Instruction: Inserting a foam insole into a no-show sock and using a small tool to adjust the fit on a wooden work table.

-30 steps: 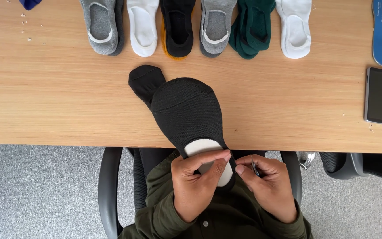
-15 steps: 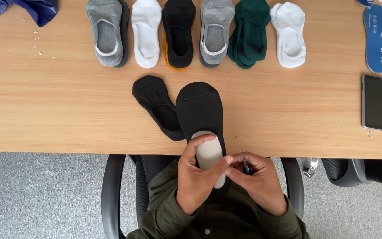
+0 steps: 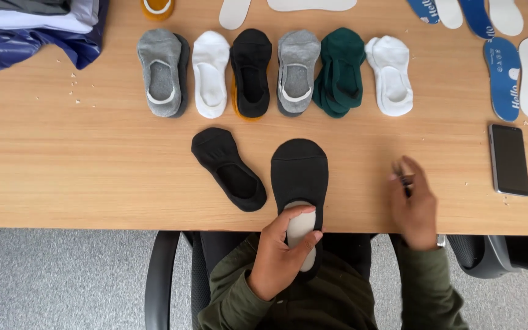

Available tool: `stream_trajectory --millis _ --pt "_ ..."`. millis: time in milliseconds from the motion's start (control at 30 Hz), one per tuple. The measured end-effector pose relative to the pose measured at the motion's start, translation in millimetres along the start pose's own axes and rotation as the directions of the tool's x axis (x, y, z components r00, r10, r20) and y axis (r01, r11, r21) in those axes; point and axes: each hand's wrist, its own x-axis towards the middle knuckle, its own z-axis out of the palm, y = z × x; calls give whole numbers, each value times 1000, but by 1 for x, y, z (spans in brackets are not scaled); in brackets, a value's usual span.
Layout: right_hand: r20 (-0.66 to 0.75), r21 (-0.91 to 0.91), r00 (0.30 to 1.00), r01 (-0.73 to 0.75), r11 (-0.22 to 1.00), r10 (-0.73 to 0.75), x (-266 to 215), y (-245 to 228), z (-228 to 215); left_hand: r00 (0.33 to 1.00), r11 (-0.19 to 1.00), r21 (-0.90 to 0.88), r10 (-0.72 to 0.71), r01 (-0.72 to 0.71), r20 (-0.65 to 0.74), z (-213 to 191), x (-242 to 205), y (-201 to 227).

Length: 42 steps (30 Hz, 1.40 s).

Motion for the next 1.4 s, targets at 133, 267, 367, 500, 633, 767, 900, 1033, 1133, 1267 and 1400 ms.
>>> stream_trajectory --millis 133,267,367,500,633,767,900,1033,1133,1267,1400 --pt "-78 -421 979 140 896 -190 42 65 -22 999 1000 -6 -1 1 -41 1 4 5" --pt "-86 -567 947 209 797 -310 68 104 -27 997 997 -63 -51 54 50 -4 4 20" --pt "-98 -593 916 259 763 -388 74 114 -26 999 998 -62 -8 11 38 -4 1 26" --pt "-94 -612 913 262 746 -397 74 113 -25 999 998 -52 47 -47 0 -2 -1 32" --pt "-116 -582 918 248 774 -380 75 120 -24 998 995 -74 59 -60 -20 1 -4 38" --pt "-134 -554 888 301 776 -440 75 113 -24 993 992 -53 110 -112 -42 1 -7 45" --pt "-128 -573 873 322 753 -471 75 122 -26 992 992 -4 123 -124 -35 1 -11 46" --pt "-131 -580 866 329 745 -483 75 122 -25 988 989 20 147 -146 -45 1 -15 51" --pt "-140 -620 872 292 729 -469 75 124 -24 980 981 56 187 -184 -73 1 -16 54" --pt "-151 -675 842 295 677 -518 69 109 -25 966 970 91 234 -225 -106 2 -18 56" --pt "-201 -255 882 373 892 -427 15 -13 -17 970 972 90 225 -217 -89 1 -17 59"
